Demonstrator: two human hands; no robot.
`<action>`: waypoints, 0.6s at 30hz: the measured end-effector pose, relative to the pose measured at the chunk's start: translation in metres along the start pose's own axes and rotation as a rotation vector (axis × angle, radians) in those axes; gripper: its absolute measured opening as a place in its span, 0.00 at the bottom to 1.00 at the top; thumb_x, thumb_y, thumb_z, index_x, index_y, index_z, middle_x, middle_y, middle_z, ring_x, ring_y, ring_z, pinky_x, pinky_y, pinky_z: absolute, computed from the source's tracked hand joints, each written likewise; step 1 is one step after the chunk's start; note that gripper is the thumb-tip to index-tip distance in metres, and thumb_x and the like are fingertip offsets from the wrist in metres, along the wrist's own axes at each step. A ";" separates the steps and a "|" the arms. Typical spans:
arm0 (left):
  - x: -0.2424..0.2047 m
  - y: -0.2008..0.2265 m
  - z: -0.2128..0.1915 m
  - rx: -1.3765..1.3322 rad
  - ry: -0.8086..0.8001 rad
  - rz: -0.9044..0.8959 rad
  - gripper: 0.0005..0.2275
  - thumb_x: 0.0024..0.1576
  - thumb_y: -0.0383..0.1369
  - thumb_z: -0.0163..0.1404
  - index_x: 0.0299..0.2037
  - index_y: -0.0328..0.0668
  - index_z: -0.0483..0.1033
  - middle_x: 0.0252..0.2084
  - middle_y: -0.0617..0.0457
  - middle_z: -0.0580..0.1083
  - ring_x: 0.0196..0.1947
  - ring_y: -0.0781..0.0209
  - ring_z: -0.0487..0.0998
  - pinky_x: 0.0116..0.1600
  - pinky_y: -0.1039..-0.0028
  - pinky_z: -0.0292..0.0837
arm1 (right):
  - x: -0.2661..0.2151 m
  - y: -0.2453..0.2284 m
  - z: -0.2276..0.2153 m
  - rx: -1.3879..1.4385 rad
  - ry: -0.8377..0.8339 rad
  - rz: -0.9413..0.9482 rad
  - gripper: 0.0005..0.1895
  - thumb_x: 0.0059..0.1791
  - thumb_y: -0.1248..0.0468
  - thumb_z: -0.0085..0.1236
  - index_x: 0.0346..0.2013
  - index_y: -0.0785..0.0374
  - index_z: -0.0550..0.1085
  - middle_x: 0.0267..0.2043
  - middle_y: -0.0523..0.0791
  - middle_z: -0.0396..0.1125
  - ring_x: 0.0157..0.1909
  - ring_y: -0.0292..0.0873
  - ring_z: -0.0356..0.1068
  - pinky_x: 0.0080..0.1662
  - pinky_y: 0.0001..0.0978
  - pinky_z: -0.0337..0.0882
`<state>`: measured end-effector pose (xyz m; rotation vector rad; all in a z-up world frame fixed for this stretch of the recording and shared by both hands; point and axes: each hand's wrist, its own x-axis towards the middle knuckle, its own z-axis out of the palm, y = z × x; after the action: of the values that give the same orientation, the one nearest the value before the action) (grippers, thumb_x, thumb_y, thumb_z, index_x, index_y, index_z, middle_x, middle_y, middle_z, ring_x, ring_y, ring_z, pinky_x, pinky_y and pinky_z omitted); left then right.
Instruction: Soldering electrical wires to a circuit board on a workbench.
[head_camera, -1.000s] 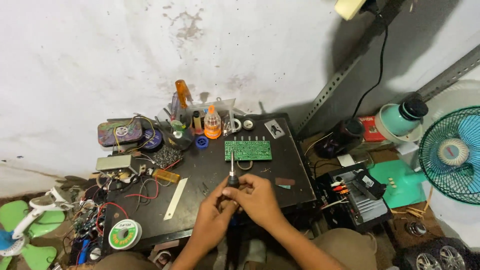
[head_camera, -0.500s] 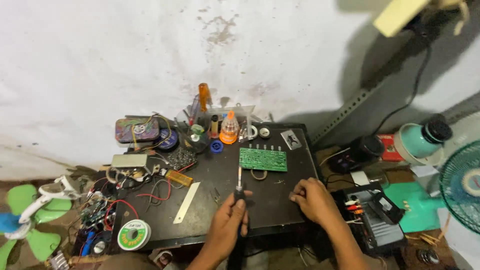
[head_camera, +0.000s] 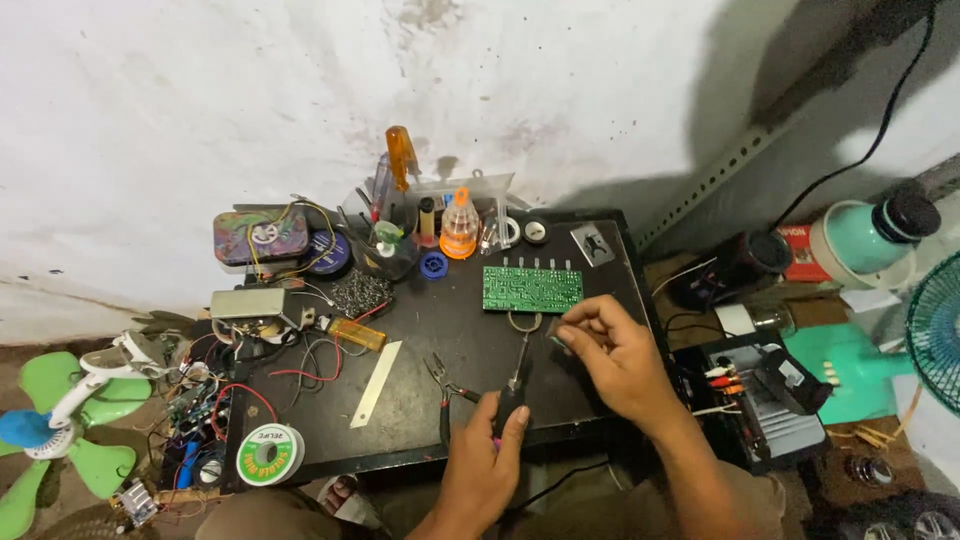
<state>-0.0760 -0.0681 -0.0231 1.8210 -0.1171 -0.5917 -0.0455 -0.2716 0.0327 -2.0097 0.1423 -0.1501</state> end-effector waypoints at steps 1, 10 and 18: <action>0.001 -0.001 0.001 0.001 -0.004 -0.004 0.14 0.64 0.47 0.42 0.46 0.52 0.76 0.23 0.63 0.69 0.17 0.71 0.65 0.28 0.74 0.61 | -0.001 0.003 0.001 0.001 0.001 0.006 0.06 0.51 0.65 0.58 0.41 0.61 0.74 0.35 0.43 0.76 0.38 0.36 0.77 0.44 0.26 0.78; 0.004 -0.007 0.008 0.076 -0.047 0.037 0.14 0.65 0.46 0.40 0.51 0.50 0.73 0.23 0.57 0.72 0.17 0.65 0.67 0.27 0.70 0.61 | -0.005 0.011 0.008 -0.182 0.021 -0.236 0.07 0.53 0.63 0.57 0.44 0.62 0.75 0.27 0.39 0.68 0.28 0.32 0.64 0.33 0.22 0.68; 0.004 -0.001 0.008 0.080 -0.058 0.021 0.12 0.67 0.44 0.40 0.49 0.49 0.71 0.24 0.58 0.70 0.19 0.66 0.64 0.29 0.70 0.60 | -0.003 0.011 0.005 -0.259 0.202 -0.299 0.07 0.53 0.66 0.57 0.43 0.66 0.74 0.40 0.47 0.77 0.42 0.39 0.79 0.44 0.26 0.79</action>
<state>-0.0768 -0.0759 -0.0272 1.8779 -0.2008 -0.6333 -0.0477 -0.2717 0.0202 -2.2628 -0.0138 -0.5502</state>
